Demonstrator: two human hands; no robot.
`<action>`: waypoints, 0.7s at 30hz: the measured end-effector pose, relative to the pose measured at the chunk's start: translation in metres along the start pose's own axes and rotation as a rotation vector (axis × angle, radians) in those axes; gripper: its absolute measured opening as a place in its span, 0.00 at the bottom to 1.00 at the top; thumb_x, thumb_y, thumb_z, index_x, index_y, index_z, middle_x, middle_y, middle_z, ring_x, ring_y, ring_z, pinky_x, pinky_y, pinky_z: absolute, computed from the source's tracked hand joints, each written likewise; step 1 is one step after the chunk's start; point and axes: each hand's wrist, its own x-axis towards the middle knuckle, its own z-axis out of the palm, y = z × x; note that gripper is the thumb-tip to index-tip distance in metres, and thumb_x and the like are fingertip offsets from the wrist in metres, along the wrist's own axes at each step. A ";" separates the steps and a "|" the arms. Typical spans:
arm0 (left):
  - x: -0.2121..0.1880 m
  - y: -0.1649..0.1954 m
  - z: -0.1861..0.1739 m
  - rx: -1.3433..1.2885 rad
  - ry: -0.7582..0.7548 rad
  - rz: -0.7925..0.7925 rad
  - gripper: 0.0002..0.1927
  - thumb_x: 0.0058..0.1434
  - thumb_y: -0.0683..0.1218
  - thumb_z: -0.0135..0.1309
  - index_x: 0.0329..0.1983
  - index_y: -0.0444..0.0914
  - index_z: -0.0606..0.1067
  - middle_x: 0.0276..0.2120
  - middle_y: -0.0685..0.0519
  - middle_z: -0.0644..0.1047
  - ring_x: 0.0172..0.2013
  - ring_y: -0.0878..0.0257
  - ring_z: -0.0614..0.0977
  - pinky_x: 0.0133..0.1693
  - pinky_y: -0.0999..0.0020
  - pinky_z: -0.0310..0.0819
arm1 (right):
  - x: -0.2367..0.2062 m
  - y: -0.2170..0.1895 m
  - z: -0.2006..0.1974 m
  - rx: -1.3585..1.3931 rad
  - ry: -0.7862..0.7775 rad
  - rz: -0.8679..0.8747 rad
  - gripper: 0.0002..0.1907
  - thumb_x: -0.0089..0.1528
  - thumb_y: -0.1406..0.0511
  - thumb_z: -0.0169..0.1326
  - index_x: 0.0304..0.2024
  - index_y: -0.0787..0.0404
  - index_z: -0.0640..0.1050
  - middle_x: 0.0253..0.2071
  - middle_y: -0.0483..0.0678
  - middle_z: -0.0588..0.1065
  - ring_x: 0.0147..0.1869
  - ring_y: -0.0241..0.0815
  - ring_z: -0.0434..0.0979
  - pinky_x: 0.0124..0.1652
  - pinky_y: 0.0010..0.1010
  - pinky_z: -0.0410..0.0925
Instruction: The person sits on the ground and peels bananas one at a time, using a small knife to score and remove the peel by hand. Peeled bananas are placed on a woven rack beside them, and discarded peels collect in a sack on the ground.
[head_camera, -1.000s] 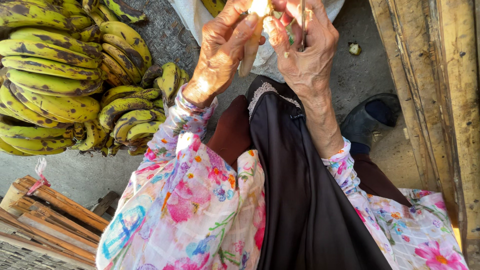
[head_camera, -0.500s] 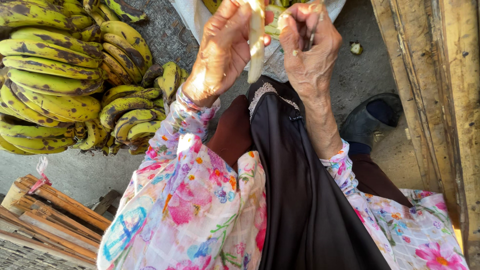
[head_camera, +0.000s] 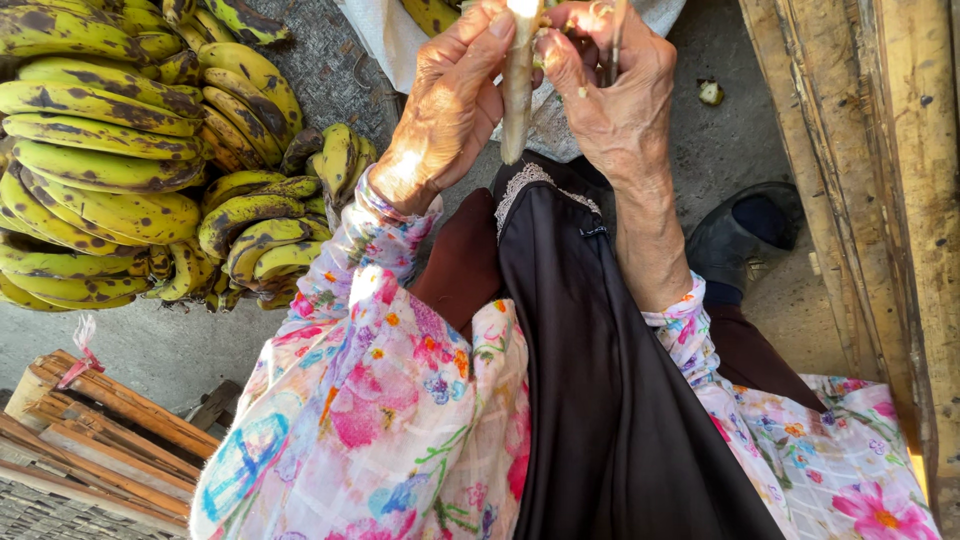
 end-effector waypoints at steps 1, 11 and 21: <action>0.000 0.000 0.000 0.004 -0.005 -0.018 0.14 0.84 0.47 0.46 0.64 0.33 0.72 0.53 0.52 0.78 0.52 0.67 0.79 0.59 0.67 0.75 | -0.001 0.003 -0.001 -0.054 -0.009 0.005 0.15 0.76 0.59 0.60 0.50 0.65 0.77 0.35 0.41 0.75 0.34 0.27 0.69 0.32 0.23 0.63; 0.006 -0.002 -0.022 -0.118 0.014 -0.116 0.16 0.79 0.44 0.49 0.66 0.35 0.70 0.59 0.49 0.78 0.60 0.56 0.80 0.61 0.64 0.76 | -0.008 0.042 -0.011 -0.273 -0.008 -0.056 0.09 0.74 0.67 0.52 0.49 0.67 0.68 0.43 0.48 0.70 0.39 0.35 0.72 0.41 0.30 0.69; 0.020 0.003 -0.044 -0.060 0.122 0.281 0.08 0.79 0.42 0.52 0.58 0.37 0.74 0.51 0.53 0.77 0.54 0.62 0.79 0.63 0.51 0.77 | -0.015 -0.005 0.010 0.331 -0.155 0.442 0.19 0.70 0.60 0.59 0.56 0.64 0.70 0.33 0.48 0.75 0.29 0.31 0.70 0.25 0.22 0.59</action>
